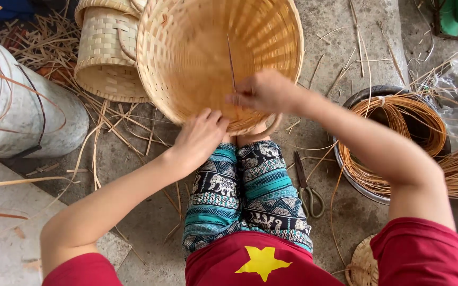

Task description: The person weaves thin wooden strips into a basket by hand, using shears to trim excess material. They work on different sections of the basket, including the rim, base, and attaching a handle.

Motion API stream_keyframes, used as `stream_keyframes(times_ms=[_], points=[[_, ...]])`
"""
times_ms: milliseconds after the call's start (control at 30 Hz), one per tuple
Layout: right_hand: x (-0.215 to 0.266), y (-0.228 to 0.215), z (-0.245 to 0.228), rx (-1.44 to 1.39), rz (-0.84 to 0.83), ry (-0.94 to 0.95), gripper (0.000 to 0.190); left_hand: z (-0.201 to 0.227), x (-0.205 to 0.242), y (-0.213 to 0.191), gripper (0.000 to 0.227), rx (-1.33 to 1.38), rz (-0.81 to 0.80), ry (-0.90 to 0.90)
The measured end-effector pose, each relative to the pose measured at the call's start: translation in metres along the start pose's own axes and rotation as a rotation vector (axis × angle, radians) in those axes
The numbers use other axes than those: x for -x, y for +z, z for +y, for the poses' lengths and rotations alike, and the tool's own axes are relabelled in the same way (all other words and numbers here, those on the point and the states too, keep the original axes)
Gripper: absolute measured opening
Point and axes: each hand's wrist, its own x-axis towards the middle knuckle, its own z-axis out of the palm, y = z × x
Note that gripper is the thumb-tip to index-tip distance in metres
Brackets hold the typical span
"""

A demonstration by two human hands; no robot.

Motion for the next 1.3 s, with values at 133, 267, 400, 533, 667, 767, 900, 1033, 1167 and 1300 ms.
stream_keyframes(times_ms=[133,267,400,533,667,767,900,1033,1167,1300], points=[[0.015,0.072,0.027,0.321,0.390,-0.276,0.035,0.003,0.008,0.090,0.050,-0.089,0.090,-0.009],[0.024,0.107,0.046,0.392,0.475,-0.247,0.042,0.024,0.013,0.141,0.063,-0.138,-0.032,-0.090],[0.027,0.126,0.061,0.324,0.476,-0.200,0.042,0.042,0.010,0.158,0.059,0.081,-0.069,-0.198],[0.037,0.140,0.076,0.241,0.445,-0.164,0.038,0.059,0.008,0.186,0.060,0.047,-0.007,-0.267],[0.041,0.139,0.081,0.214,0.382,-0.066,0.041,0.067,0.008,0.211,0.054,0.052,0.074,-0.288],[0.045,0.131,0.075,0.198,0.342,-0.127,0.036,0.072,0.006,0.229,0.056,0.069,0.107,-0.285],[0.076,0.134,0.041,0.172,0.445,-0.287,0.023,0.069,-0.009,0.222,0.060,0.095,-0.093,-0.336],[0.147,0.128,0.031,-0.116,1.078,-0.126,0.037,0.065,-0.027,0.228,0.071,0.185,-0.281,-0.386],[0.164,0.200,0.162,-0.488,1.267,0.466,0.037,0.059,-0.016,0.247,0.070,0.081,-0.222,-0.337],[0.201,0.304,0.261,-0.103,0.613,0.870,0.035,0.060,-0.011,0.237,0.064,0.241,-0.106,-0.361]])
